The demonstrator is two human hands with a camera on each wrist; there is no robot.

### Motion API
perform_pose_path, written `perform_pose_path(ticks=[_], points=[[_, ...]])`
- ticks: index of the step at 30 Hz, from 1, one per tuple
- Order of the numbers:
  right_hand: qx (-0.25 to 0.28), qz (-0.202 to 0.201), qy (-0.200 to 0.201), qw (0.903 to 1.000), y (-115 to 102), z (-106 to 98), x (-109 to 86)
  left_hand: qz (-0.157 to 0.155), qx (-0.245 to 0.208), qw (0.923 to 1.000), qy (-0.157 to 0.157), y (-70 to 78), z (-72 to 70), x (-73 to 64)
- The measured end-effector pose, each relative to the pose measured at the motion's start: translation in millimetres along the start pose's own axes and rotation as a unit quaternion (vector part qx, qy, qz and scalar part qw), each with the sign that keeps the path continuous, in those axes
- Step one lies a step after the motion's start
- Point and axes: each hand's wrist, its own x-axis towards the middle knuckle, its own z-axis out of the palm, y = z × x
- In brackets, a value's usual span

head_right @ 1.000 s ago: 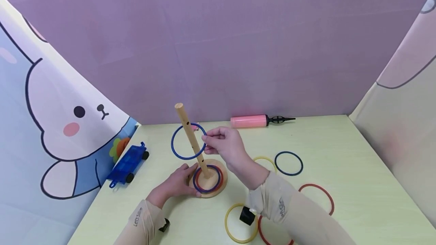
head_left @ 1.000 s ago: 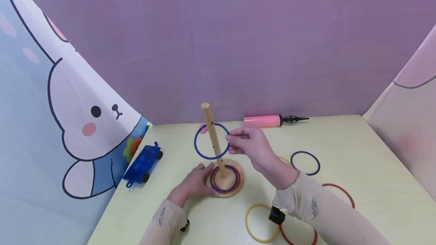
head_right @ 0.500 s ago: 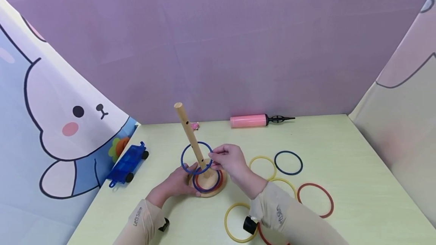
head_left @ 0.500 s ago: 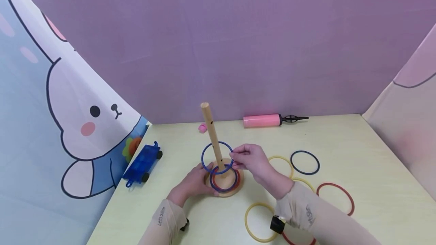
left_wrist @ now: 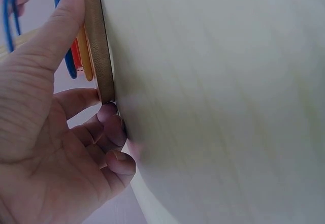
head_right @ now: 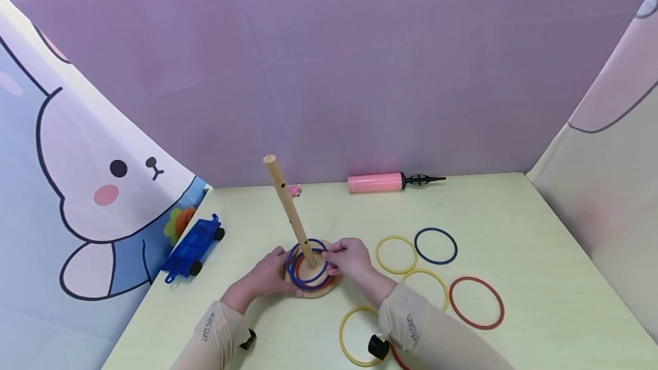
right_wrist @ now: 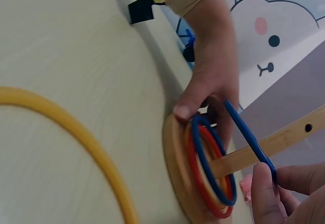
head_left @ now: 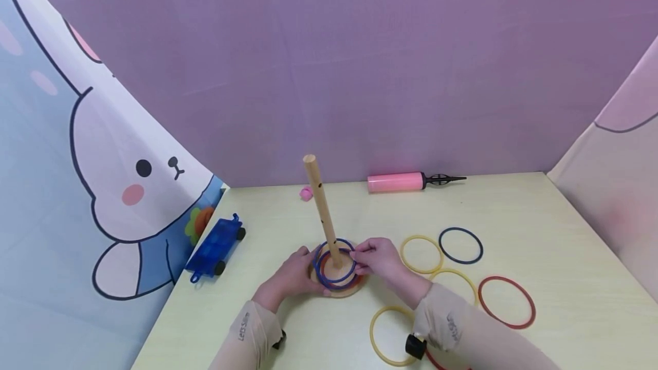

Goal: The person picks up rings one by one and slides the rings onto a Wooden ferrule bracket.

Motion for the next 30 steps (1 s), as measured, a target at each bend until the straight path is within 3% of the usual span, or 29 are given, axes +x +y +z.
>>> perform_pose_path(ticks=[6, 19, 30], points=[[-0.015, 0.007, 0.014, 0.9998, 15, 0, 4.5, -0.008, -0.007, 0.9999, -0.007, 1.2, -0.6, 0.0], [-0.055, 0.008, 0.031, 0.998, 19, -8, 6.1, -0.012, -0.008, 0.9998, -0.01, 1.9, -0.5, 0.1], [-0.093, -0.004, 0.058, 0.994, 12, -44, 7.1, -0.02, -0.004, 0.9997, -0.013, 0.6, 0.4, -1.1]])
